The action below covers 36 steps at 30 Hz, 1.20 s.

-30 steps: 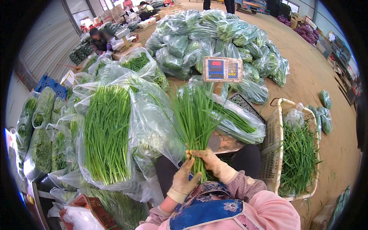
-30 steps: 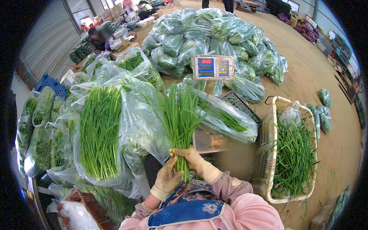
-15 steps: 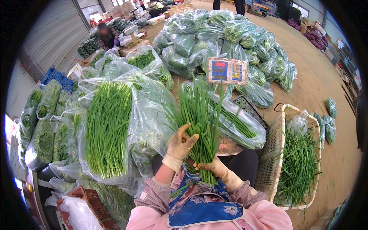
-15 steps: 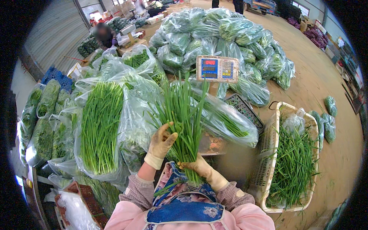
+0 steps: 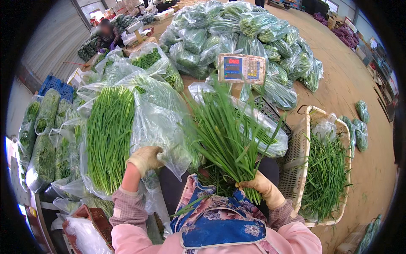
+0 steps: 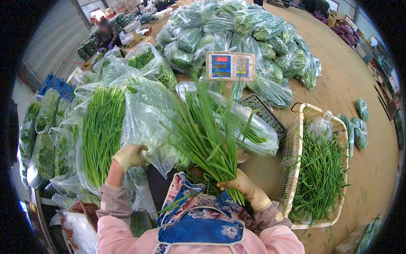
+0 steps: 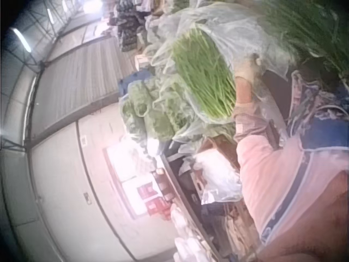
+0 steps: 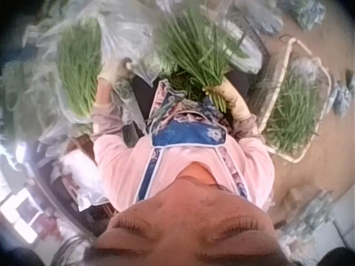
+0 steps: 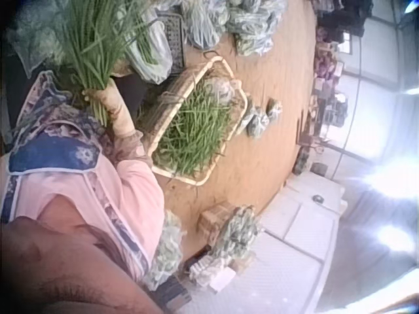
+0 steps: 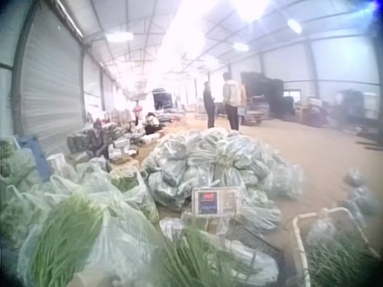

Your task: The person sorts green onions from a large plastic bag, aligns them into bundles, and places them onto a digital scale. The person repeats this process multiple times, handling the vegetables by hand.

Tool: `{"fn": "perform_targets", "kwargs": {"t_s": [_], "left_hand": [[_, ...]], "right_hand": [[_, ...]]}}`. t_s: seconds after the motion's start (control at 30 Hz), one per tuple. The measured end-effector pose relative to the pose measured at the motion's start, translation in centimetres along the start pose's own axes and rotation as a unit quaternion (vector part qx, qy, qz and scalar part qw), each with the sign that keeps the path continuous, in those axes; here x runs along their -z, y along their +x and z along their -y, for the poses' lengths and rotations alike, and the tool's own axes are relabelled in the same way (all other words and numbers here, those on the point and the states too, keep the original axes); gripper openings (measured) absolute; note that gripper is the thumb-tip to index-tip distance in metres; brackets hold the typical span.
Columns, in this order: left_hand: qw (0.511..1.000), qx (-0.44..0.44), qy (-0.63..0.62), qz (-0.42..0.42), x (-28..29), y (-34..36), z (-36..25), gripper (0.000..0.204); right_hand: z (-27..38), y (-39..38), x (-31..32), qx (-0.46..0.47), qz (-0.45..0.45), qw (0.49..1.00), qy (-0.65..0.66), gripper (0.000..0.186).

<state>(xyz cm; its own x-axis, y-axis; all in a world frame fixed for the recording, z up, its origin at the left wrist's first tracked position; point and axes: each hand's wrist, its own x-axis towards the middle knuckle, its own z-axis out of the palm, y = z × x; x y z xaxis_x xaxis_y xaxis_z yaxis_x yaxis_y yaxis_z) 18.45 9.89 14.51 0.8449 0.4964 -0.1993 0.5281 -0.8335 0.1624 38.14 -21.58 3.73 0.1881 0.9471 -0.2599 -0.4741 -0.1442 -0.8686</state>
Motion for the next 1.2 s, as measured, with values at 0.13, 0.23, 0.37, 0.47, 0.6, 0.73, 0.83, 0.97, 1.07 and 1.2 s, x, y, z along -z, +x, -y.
{"fn": "perform_targets", "kwargs": {"t_s": [0.13,0.23,0.37,0.47,0.6,0.73,0.83,0.97,1.07,1.2], "left_hand": [[0.964,-0.065,-0.255,-0.045,2.6,-0.9,-5.3,0.024],[0.978,-0.063,-0.173,-0.102,0.6,2.9,-8.0,0.024],[0.966,-0.055,-0.251,-0.039,-2.4,6.3,-7.4,0.027],[0.95,-0.186,-0.229,-0.102,-6.0,8.2,-6.0,0.025],[0.914,0.022,-0.393,0.097,-5.5,8.2,-8.0,0.026],[0.891,0.069,-0.439,0.091,-7.1,8.1,-7.8,0.023],[0.92,0.052,-0.388,-0.001,-4.7,5.7,-9.3,0.018],[0.886,0.017,-0.333,-0.321,-7.3,6.0,-2.8,0.01],[0.893,0.097,-0.44,-0.009,-1.3,1.8,-1.5,0.017],[0.925,-0.084,-0.225,0.294,-3.3,-1.7,-2.5,0.029]], "right_hand": [[-1.1,1.0,0.4,-0.01,0.036,0.999,-0.037,0.032],[-1.0,1.6,-0.5,-0.013,0.04,0.997,-0.065,0.03],[-0.6,1.5,-1.0,-0.016,0.045,0.997,-0.063,0.03],[-0.5,1.2,-1.3,-0.02,0.041,0.997,-0.062,0.03],[-1.6,1.4,-0.7,-0.022,0.053,0.998,-0.041,0.028],[-1.6,1.5,-0.8,-0.018,0.037,0.998,-0.049,0.028],[-1.7,1.4,-0.4,-0.02,0.004,0.999,-0.025,0.029],[-1.2,0.5,0.0,-0.026,-0.039,0.999,-0.002,0.033],[-1.2,-0.2,0.5,-0.023,-0.064,0.998,0.015,0.037],[-1.1,0.4,0.3,-0.008,-0.059,0.997,0.045,0.04]]}}
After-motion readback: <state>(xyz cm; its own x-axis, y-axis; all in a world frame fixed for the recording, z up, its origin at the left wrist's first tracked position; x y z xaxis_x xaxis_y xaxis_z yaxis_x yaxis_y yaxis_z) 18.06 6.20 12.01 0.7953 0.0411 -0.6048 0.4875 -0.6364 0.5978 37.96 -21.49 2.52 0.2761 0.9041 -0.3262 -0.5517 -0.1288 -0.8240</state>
